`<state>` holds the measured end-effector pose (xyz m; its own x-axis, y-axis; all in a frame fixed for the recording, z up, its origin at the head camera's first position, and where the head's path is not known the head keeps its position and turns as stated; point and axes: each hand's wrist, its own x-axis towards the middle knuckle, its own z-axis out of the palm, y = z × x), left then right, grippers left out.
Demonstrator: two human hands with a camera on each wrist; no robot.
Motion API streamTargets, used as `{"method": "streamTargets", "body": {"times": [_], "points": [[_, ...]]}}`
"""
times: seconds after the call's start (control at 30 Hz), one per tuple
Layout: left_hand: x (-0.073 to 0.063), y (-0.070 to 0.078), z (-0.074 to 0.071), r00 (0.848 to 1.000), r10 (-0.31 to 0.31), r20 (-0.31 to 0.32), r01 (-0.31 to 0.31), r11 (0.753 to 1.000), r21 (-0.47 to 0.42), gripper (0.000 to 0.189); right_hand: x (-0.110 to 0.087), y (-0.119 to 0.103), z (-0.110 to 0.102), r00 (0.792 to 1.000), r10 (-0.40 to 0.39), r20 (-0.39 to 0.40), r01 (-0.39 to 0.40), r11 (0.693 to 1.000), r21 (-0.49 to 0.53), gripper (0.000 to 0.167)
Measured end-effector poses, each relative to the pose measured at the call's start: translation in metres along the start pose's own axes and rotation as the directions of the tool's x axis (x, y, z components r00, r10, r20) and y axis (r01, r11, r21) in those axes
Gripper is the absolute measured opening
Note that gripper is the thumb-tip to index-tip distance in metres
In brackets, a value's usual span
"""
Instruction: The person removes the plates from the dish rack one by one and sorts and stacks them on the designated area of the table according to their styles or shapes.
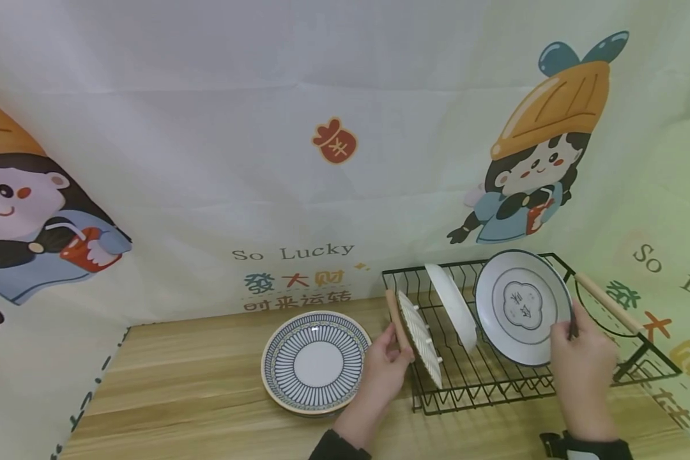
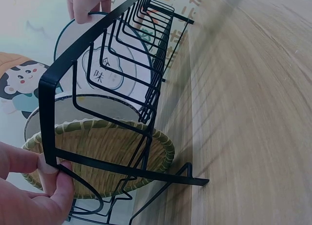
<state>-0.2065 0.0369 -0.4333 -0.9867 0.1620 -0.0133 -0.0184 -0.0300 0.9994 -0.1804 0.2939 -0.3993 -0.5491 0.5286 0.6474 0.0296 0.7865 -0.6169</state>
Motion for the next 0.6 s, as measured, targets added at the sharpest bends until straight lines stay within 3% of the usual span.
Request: {"method": "streamTargets", "body": {"times": [0.23, 0.37, 0.43, 0.5, 0.6], "points": [[0.000, 0.000, 0.000, 1.000, 0.000, 0.006, 0.000, 1.000, -0.005, 0.060, 0.002, 0.005, -0.004, 0.992, 0.117, -0.047, -0.111, 0.988, 0.107, 0.038], [0.000, -0.001, 0.000, 1.000, -0.001, 0.009, 0.001, 1.000, -0.008, 0.060, 0.003, 0.008, -0.005, 0.968, 0.240, -0.067, -0.219, 0.949, 0.228, 0.039], [0.001, -0.002, 0.000, 1.000, 0.001, 0.007, -0.001, 1.000, -0.008, 0.059, 0.005, 0.009, -0.007, 0.947, 0.314, -0.065, -0.283, 0.915, 0.287, 0.041], [0.001, -0.002, 0.000, 1.000, 0.003, 0.004, -0.003, 1.000, -0.005, 0.059, 0.007, 0.009, -0.010, 0.915, 0.402, -0.036, -0.363, 0.858, 0.363, 0.044], [0.001, -0.003, 0.000, 1.000, 0.008, 0.002, -0.008, 1.000, -0.003, 0.059, 0.010, 0.008, -0.014, 0.854, 0.520, 0.009, -0.455, 0.739, 0.497, 0.047]]}}
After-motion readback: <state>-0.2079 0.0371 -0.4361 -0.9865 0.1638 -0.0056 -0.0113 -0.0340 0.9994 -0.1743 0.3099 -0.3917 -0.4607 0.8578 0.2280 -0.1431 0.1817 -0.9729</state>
